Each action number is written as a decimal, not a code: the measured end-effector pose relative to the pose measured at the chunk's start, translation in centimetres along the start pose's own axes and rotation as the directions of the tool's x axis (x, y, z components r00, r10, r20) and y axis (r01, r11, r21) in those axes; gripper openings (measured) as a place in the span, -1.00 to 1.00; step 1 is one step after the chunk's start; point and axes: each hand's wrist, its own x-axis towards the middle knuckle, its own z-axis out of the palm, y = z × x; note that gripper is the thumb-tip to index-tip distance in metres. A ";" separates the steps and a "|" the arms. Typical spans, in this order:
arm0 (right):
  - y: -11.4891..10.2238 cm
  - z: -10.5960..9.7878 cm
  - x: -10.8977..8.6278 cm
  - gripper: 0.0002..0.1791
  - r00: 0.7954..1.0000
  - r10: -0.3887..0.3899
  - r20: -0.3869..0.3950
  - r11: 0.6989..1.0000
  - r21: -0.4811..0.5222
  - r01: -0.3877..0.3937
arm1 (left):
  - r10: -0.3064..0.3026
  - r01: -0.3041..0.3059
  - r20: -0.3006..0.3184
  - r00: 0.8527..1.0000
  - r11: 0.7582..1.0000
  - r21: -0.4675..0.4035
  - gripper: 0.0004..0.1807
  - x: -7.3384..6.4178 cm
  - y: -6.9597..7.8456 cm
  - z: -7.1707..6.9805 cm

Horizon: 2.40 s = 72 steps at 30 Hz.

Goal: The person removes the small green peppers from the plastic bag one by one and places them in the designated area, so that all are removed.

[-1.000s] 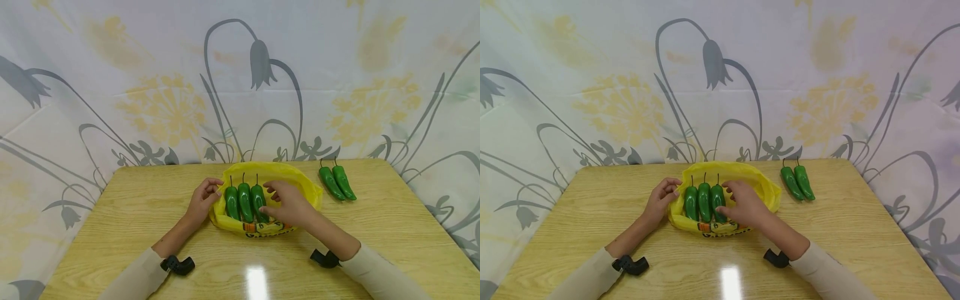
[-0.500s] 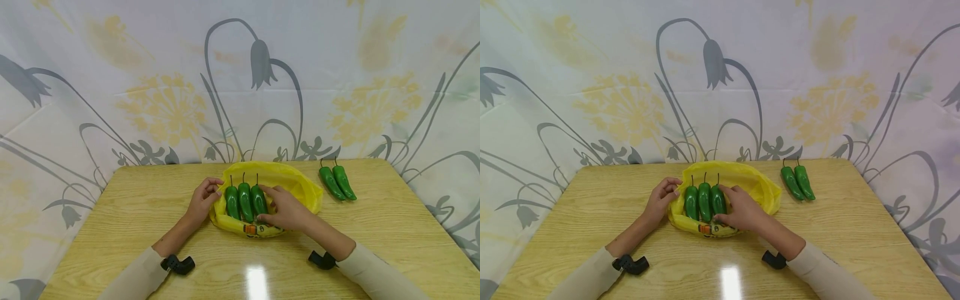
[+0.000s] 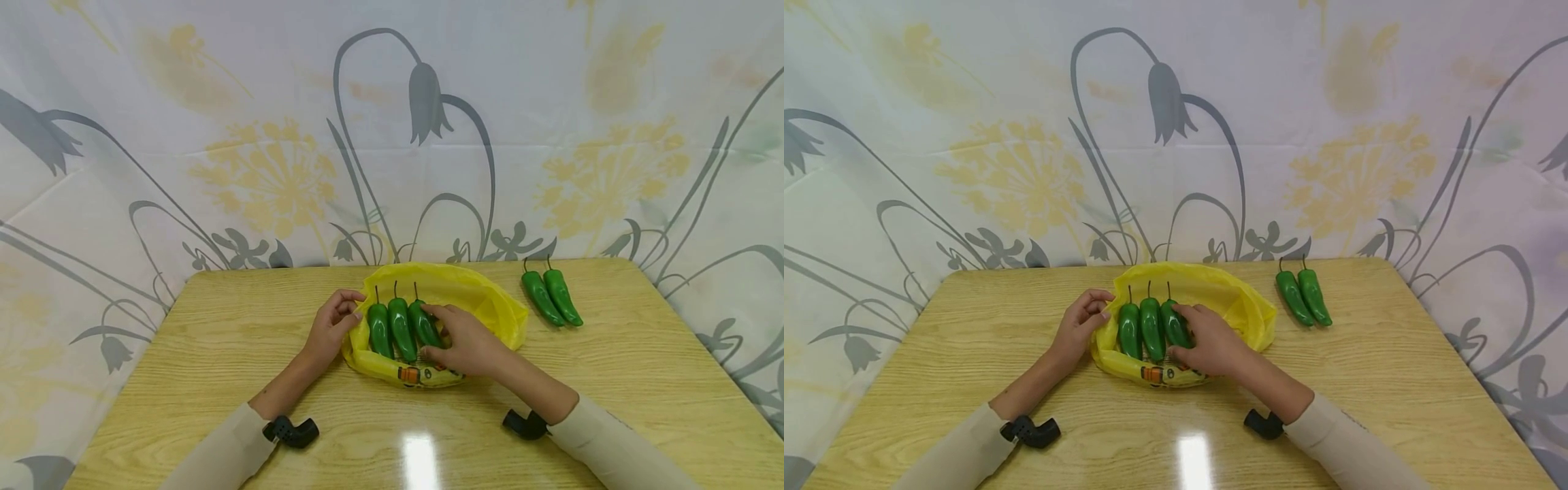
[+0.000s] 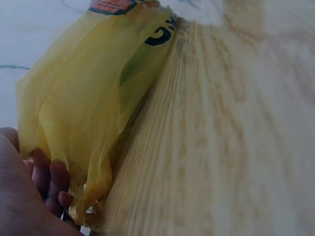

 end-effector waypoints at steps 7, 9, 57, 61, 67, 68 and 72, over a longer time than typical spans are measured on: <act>0.0 -0.3 0.0 -0.19 1.000 0.005 -0.002 1.000 0.023 -0.005 | -0.007 0.007 0.004 1.000 1.000 0.000 -0.69 0.0 0.2 0.0; 0.0 -0.4 -0.1 -0.21 1.000 0.013 0.000 1.000 0.015 -0.013 | -0.005 0.005 0.004 1.000 1.000 0.001 -0.69 -0.1 0.2 0.0; 0.3 -1.2 -0.5 -0.48 0.990 0.140 -0.010 0.990 -0.013 -0.141 | 0.012 -0.012 0.005 1.000 1.000 0.010 -0.70 0.0 0.1 -0.1; 0.2 -1.9 -0.7 -0.47 0.992 0.126 -0.019 0.992 0.025 -0.125 | 0.010 -0.010 0.001 1.000 1.000 0.006 -0.70 -0.1 0.2 0.0; -0.4 -3.4 -1.4 -0.51 0.994 0.097 -0.054 0.994 0.046 -0.095 | 0.028 -0.028 0.008 1.000 1.000 0.007 -0.71 0.0 0.1 0.1; -0.5 -3.8 -1.5 -0.51 0.994 0.093 -0.062 0.995 0.047 -0.091 | 0.027 -0.027 0.008 1.000 1.000 0.006 -0.71 0.0 0.1 0.1; -1.2 -5.0 -2.1 -0.54 0.992 0.067 -0.105 0.997 0.041 -0.063 | 0.017 -0.017 0.004 1.000 1.000 0.005 -0.70 0.0 0.2 0.1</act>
